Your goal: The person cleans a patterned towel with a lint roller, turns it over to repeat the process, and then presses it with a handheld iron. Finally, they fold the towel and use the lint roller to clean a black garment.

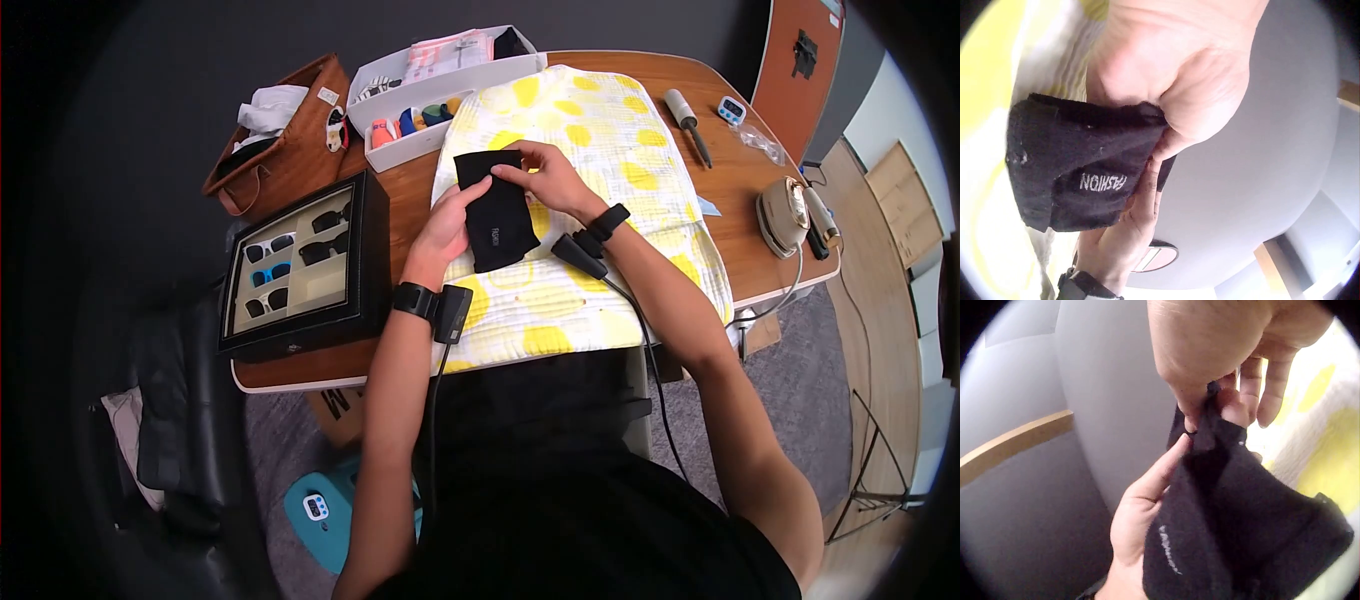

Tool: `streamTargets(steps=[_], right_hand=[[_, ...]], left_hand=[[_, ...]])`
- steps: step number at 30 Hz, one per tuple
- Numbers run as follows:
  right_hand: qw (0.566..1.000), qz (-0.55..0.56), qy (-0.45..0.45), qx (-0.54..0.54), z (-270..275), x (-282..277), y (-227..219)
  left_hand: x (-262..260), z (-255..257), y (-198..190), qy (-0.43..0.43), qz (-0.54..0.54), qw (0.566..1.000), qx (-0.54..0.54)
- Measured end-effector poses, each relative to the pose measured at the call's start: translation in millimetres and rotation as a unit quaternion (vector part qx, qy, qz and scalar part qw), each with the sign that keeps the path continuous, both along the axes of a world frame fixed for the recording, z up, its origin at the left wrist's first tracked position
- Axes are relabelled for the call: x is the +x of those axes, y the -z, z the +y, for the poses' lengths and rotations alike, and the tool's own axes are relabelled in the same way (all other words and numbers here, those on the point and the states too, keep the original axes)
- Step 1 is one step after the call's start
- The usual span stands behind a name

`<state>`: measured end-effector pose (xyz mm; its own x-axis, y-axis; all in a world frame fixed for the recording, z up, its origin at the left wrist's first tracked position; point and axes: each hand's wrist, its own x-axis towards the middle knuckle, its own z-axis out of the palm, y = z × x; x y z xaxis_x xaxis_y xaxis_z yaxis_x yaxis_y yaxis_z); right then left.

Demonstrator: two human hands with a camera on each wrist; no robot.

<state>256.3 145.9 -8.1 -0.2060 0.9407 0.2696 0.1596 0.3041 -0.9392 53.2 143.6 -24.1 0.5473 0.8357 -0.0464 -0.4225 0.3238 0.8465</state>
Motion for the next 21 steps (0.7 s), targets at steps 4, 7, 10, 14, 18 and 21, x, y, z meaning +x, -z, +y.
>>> streamTargets(steps=[4, 7, 10, 14, 18, 21], right_hand=[[0.997, 0.000, -0.039, 0.061, -8.3, -3.0, -6.2], [0.991, -0.017, -0.059, 0.115, -5.4, -0.3, -4.9], [0.986, -0.003, -0.080, 0.150, -1.4, 1.2, -0.6], [0.983, -0.004, -0.087, 0.159, -0.1, 2.2, 0.5], [0.985, -0.009, -0.084, 0.152, 2.9, 2.9, 3.4], [0.988, 0.005, -0.095, 0.124, 5.7, 3.3, 6.4]], left_hand=[[-3.2, 6.6, 7.9, 0.003, -0.022, 0.999, -0.031], [-4.3, 12.5, 14.5, 0.002, -0.043, 0.998, -0.046], [-5.2, 12.9, 13.6, -0.001, -0.055, 0.998, -0.039], [-2.6, 7.8, 7.3, -0.044, -0.046, 0.997, -0.036], [-4.2, 8.5, 6.8, -0.038, -0.054, 0.997, -0.040], [-3.9, 7.8, 7.0, -0.038, -0.074, 0.996, -0.035]])
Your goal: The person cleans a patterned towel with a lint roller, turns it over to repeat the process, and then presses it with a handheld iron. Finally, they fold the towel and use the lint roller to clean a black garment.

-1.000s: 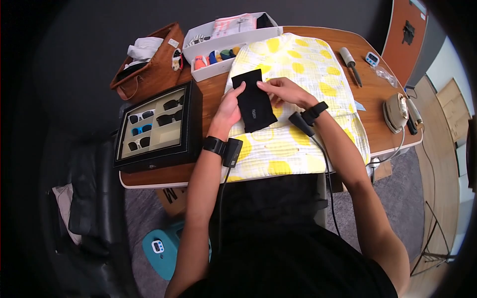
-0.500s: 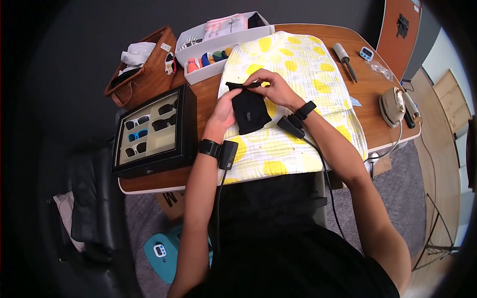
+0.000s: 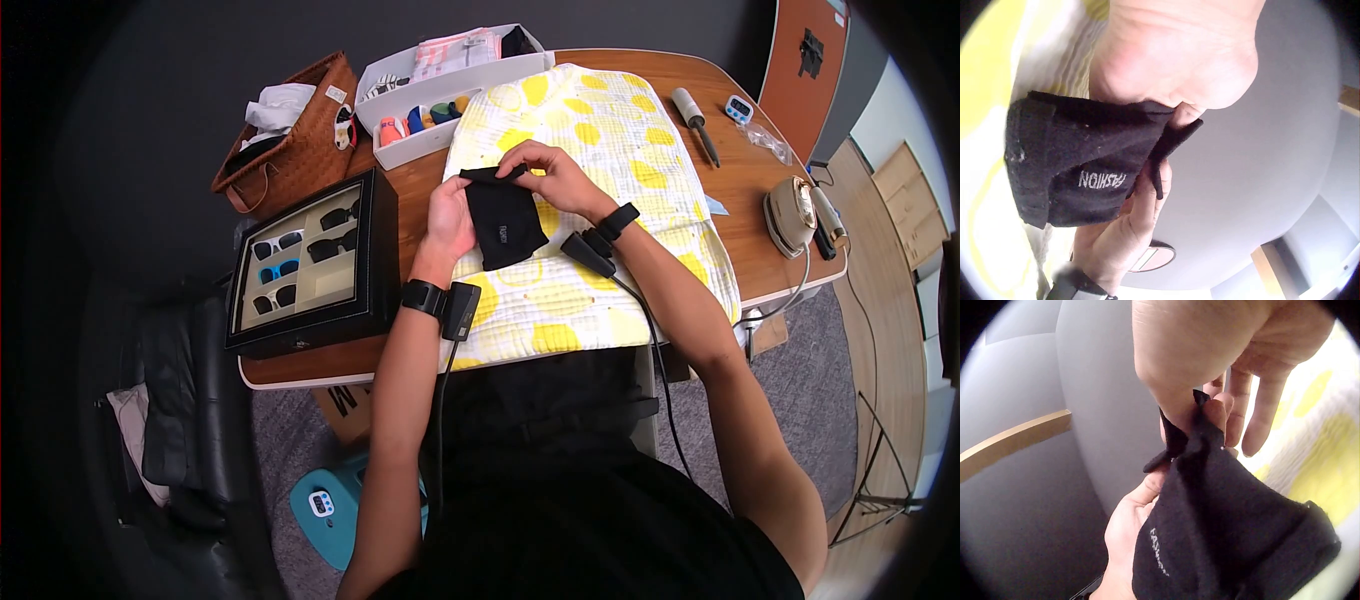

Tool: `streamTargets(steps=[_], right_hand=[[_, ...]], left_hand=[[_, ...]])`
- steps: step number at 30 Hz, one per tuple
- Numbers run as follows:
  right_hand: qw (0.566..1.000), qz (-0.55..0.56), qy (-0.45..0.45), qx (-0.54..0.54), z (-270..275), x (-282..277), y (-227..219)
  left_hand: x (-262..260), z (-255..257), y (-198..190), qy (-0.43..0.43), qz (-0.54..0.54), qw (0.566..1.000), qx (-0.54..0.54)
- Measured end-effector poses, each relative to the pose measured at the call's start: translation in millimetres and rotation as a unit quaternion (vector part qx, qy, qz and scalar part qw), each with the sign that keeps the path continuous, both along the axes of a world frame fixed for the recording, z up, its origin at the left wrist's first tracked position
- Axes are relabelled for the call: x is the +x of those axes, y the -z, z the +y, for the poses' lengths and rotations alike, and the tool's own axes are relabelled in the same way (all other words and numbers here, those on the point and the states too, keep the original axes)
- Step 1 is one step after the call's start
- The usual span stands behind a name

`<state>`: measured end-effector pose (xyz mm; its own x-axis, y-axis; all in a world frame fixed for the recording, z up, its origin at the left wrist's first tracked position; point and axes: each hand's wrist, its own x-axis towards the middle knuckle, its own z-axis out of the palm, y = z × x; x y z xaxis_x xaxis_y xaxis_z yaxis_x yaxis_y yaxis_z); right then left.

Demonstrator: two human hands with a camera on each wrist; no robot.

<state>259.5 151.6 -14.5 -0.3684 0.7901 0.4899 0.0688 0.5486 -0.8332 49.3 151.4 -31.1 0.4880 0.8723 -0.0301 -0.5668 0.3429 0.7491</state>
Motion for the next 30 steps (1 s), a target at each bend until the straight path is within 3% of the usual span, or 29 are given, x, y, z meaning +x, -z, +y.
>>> streamTargets(steps=[5, 7, 10, 15, 18, 21, 26, 30], right_hand=[[0.999, 0.010, -0.022, -0.041, -3.4, -0.3, -2.1], [0.991, -0.007, -0.021, -0.131, -6.6, 0.7, -6.2], [0.987, -0.015, -0.019, -0.158, -7.6, 1.3, -9.7], [0.990, -0.010, -0.022, -0.141, -5.7, 1.1, -6.0], [0.990, 0.001, -0.015, -0.139, -5.4, -0.1, -4.9], [0.991, 0.003, -0.013, -0.133, -6.5, -1.6, -4.2], [0.991, 0.002, -0.027, -0.133, -1.9, -2.4, 4.1], [0.993, -0.002, -0.028, -0.114, 1.0, -0.5, 5.7]], left_hand=[[-2.9, 2.5, 2.0, 0.022, -0.035, 0.999, 0.000], [-2.6, 1.9, 2.2, 0.023, -0.037, 0.999, -0.002], [-1.6, 1.2, 1.1, 0.021, -0.033, 0.999, -0.006], [-2.1, 1.1, 1.6, 0.008, -0.011, 1.000, -0.006], [-0.5, -6.5, -8.7, 0.055, -0.052, 0.997, 0.014], [8.8, -17.0, -23.8, 0.011, -0.085, 0.996, -0.017], [6.3, -9.4, -9.8, 0.012, 0.057, 0.998, 0.031], [3.0, -6.7, -4.4, 0.018, 0.087, 0.996, 0.034]])
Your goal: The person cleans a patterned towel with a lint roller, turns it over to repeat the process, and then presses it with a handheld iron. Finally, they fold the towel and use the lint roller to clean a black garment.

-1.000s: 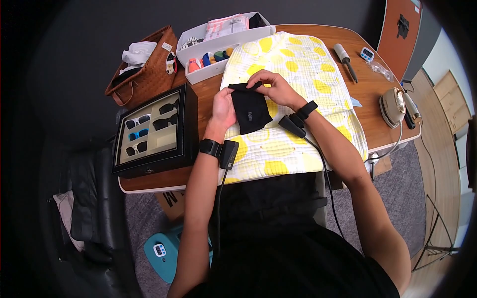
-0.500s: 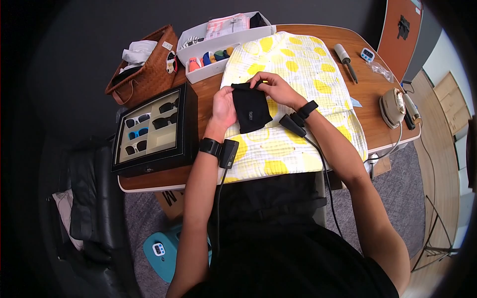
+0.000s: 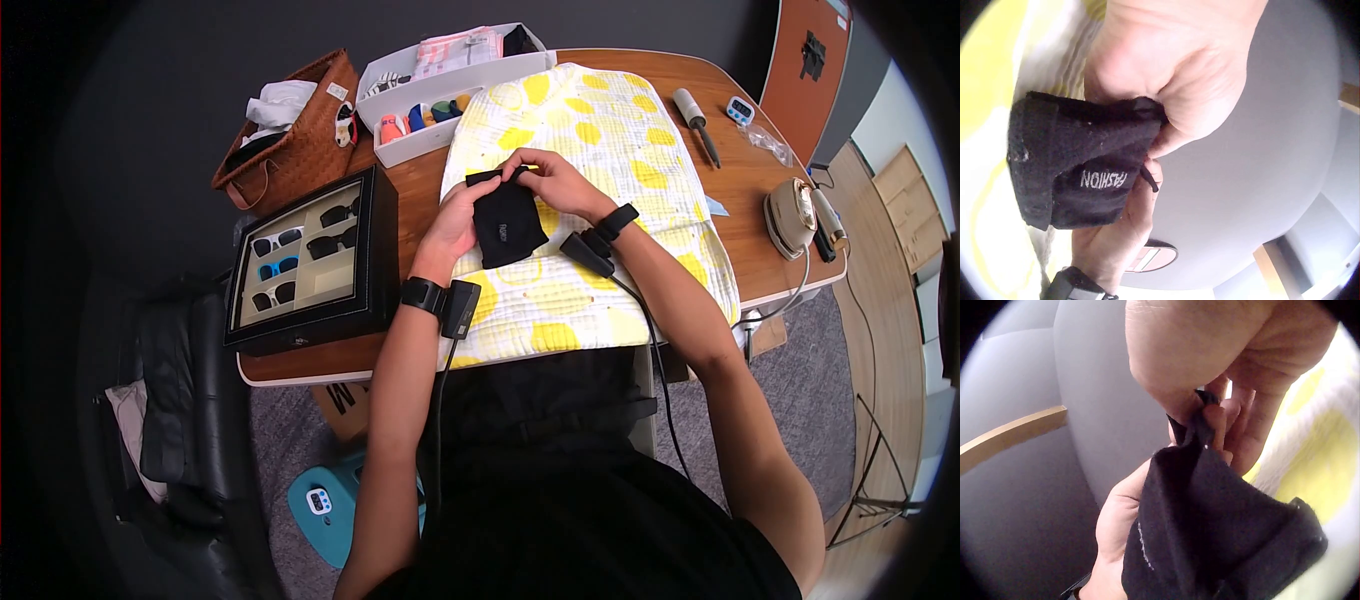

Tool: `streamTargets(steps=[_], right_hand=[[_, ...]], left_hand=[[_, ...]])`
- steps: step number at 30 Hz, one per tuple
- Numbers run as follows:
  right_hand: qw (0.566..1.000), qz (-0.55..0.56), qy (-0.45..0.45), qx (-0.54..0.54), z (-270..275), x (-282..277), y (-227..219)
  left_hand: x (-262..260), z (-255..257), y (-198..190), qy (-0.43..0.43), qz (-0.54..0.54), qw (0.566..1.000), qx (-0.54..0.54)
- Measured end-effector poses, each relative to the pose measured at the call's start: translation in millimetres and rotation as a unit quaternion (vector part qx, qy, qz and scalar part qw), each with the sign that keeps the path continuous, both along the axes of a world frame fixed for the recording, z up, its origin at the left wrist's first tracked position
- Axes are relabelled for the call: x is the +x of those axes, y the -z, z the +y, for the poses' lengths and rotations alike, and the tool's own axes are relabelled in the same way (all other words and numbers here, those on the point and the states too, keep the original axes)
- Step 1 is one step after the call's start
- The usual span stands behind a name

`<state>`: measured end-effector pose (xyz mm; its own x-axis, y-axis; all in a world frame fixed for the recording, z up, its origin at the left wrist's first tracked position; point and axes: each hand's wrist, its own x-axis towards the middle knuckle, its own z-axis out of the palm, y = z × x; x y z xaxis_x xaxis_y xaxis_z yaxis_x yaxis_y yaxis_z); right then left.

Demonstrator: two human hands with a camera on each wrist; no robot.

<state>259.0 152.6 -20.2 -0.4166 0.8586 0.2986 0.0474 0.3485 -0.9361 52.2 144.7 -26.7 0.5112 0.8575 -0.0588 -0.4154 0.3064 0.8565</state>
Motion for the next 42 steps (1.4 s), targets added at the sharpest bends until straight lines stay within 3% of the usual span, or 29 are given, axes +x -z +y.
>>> streamTargets(steps=[2, 4, 6, 8, 10, 12, 15, 19, 21, 22, 24, 26, 28, 31, 35, 38, 40, 42], right_hand=[[1.000, -0.012, -0.007, -0.001, -2.0, 3.4, -5.1], [0.992, 0.076, 0.015, -0.101, -11.7, 5.8, -22.6], [0.990, 0.089, 0.051, -0.101, -10.7, -1.7, -27.2], [0.985, 0.105, 0.086, -0.103, -6.4, -13.2, -20.6], [0.992, -0.055, 0.109, 0.024, 3.0, -25.6, 2.1], [0.990, -0.073, 0.123, 0.004, 0.1, -27.3, -1.7], [0.995, 0.033, 0.081, -0.042, 2.2, -25.5, -0.6], [0.996, -0.008, 0.085, 0.002, 6.5, -13.7, 3.1], [0.989, 0.019, 0.093, -0.109, 9.5, -6.7, 3.8], [0.990, 0.020, 0.093, -0.109, 9.9, -2.7, 4.6], [0.975, 0.155, 0.037, -0.157, 6.0, 3.9, -1.5], [0.976, 0.156, 0.039, -0.151, 1.3, 5.3, -6.5], [0.993, 0.032, 0.105, -0.048, -5.2, -0.6, -9.2], [0.996, -0.024, 0.081, -0.035, -4.5, -6.0, -5.4], [0.994, 0.006, 0.101, -0.037, -8.8, -7.5, -8.9], [0.988, -0.031, 0.151, 0.019, -9.1, -8.3, -6.8], [0.975, -0.033, 0.187, 0.118, -7.4, -8.3, -3.6], [0.975, -0.035, 0.184, 0.117, -7.8, -6.7, -5.1]], left_hand=[[0.2, 0.2, 0.6, 0.004, -0.025, 1.000, -0.008], [2.1, -3.9, -4.0, -0.009, -0.021, 1.000, -0.004], [5.2, -4.7, -6.0, -0.023, -0.021, 1.000, 0.001], [6.9, -4.2, -6.8, -0.014, 0.043, 0.999, 0.005], [4.8, 3.0, 6.7, -0.018, 0.021, 0.999, 0.016], [3.0, 4.5, 8.9, -0.021, -0.001, 0.999, 0.025], [-1.0, 5.5, 8.1, -0.038, -0.017, 0.999, 0.032], [-0.5, 8.3, 5.9, -0.047, -0.073, 0.996, 0.027], [-1.0, 7.7, 3.5, -0.042, -0.075, 0.996, 0.029], [-1.3, 7.1, 2.6, -0.047, -0.077, 0.996, 0.030], [-0.2, 4.9, 0.5, -0.050, -0.079, 0.995, 0.031], [2.9, 2.3, 0.5, -0.069, -0.025, 0.997, 0.036], [4.3, 0.9, 0.7, -0.054, -0.022, 0.998, 0.035], [3.5, 0.8, 2.4, -0.040, -0.013, 0.999, 0.033], [3.6, -0.8, 0.1, -0.045, 0.000, 0.999, 0.027], [4.4, -2.2, -1.0, -0.053, -0.006, 0.998, 0.026], [5.7, -2.9, -1.9, -0.062, -0.006, 0.998, 0.033], [5.9, -0.9, 0.4, -0.072, -0.006, 0.997, 0.039]])
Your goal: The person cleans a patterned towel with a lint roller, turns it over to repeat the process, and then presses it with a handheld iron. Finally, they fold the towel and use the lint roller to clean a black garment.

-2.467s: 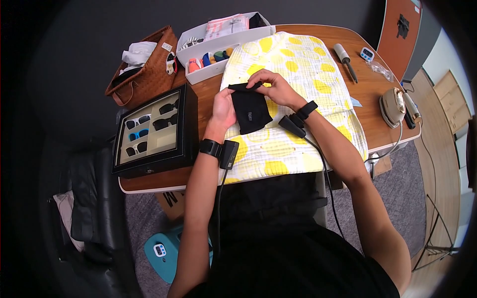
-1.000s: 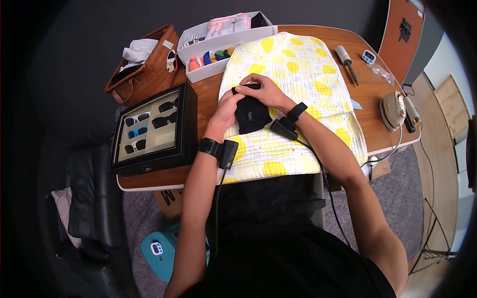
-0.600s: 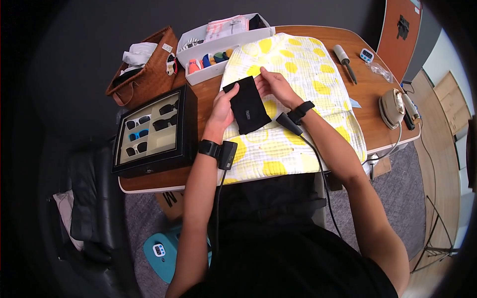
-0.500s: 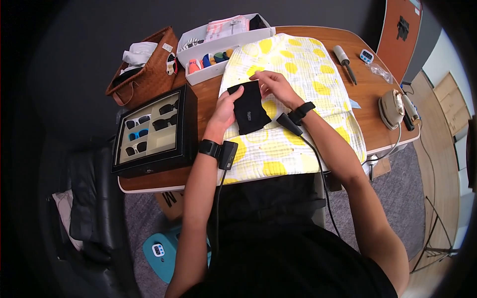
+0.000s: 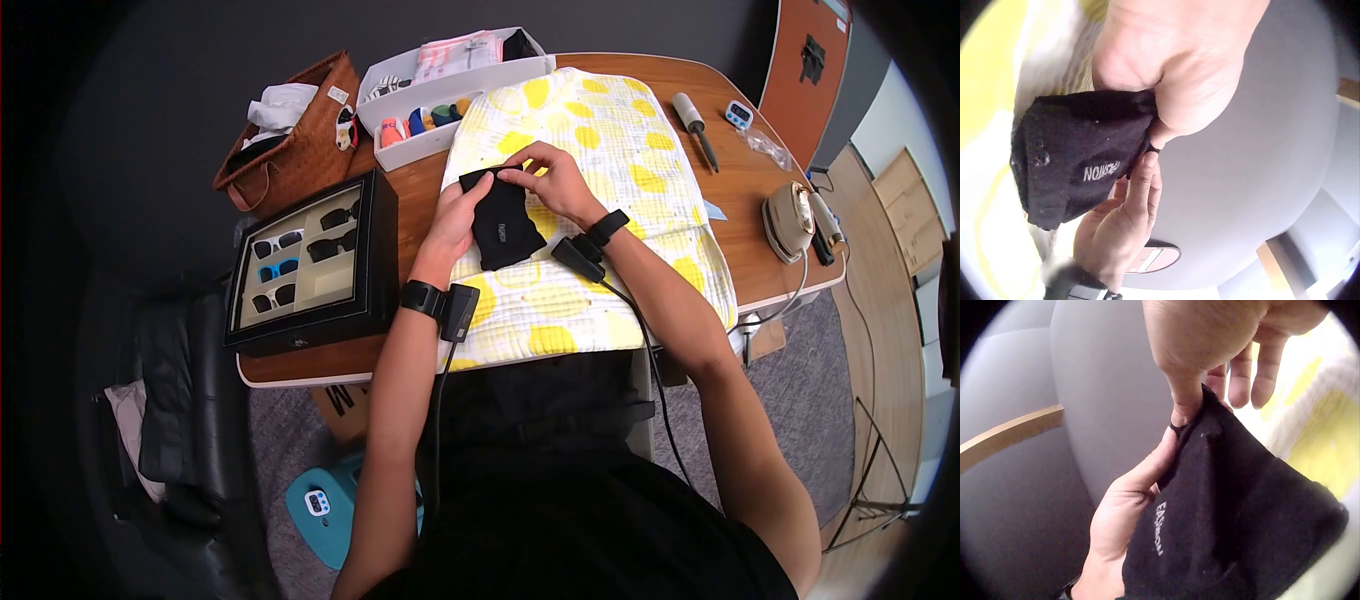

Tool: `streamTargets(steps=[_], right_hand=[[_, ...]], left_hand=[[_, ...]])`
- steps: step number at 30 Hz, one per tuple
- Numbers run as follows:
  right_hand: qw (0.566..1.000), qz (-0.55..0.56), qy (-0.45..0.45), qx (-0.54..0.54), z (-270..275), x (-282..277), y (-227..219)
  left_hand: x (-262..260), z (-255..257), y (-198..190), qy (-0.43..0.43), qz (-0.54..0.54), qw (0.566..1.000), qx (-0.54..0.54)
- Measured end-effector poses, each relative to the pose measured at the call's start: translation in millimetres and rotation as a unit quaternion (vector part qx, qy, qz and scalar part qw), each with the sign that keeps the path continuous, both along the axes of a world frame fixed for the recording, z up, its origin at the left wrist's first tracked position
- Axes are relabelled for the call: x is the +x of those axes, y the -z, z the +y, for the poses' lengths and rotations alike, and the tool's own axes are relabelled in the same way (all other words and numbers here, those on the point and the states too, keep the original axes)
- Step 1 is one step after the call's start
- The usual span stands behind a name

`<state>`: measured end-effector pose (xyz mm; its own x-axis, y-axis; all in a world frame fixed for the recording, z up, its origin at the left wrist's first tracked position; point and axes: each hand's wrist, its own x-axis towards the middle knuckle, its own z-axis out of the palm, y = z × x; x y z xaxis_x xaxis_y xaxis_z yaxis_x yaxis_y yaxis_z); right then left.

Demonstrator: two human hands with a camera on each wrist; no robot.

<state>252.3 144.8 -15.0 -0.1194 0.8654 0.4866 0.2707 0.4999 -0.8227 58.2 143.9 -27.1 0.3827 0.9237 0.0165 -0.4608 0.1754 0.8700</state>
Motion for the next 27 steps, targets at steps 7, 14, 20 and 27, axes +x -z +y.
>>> streamTargets(steps=[7, 14, 20, 27], right_hand=[[0.986, 0.048, -0.068, -0.146, -1.7, 1.2, -3.1], [0.989, 0.024, -0.084, -0.123, -1.0, 3.6, -0.9], [0.987, 0.073, -0.068, -0.123, 5.9, 3.4, 6.3], [0.986, 0.028, -0.077, -0.143, 3.8, 4.5, 4.3]], left_hand=[[-1.7, 2.1, 0.2, -0.058, 0.080, 0.994, 0.047], [-2.6, 5.8, 3.0, -0.041, 0.069, 0.996, 0.027], [-2.5, 4.4, 3.6, -0.020, 0.072, 0.997, 0.033], [-1.6, 0.2, -0.1, -0.025, 0.078, 0.997, 0.011]])
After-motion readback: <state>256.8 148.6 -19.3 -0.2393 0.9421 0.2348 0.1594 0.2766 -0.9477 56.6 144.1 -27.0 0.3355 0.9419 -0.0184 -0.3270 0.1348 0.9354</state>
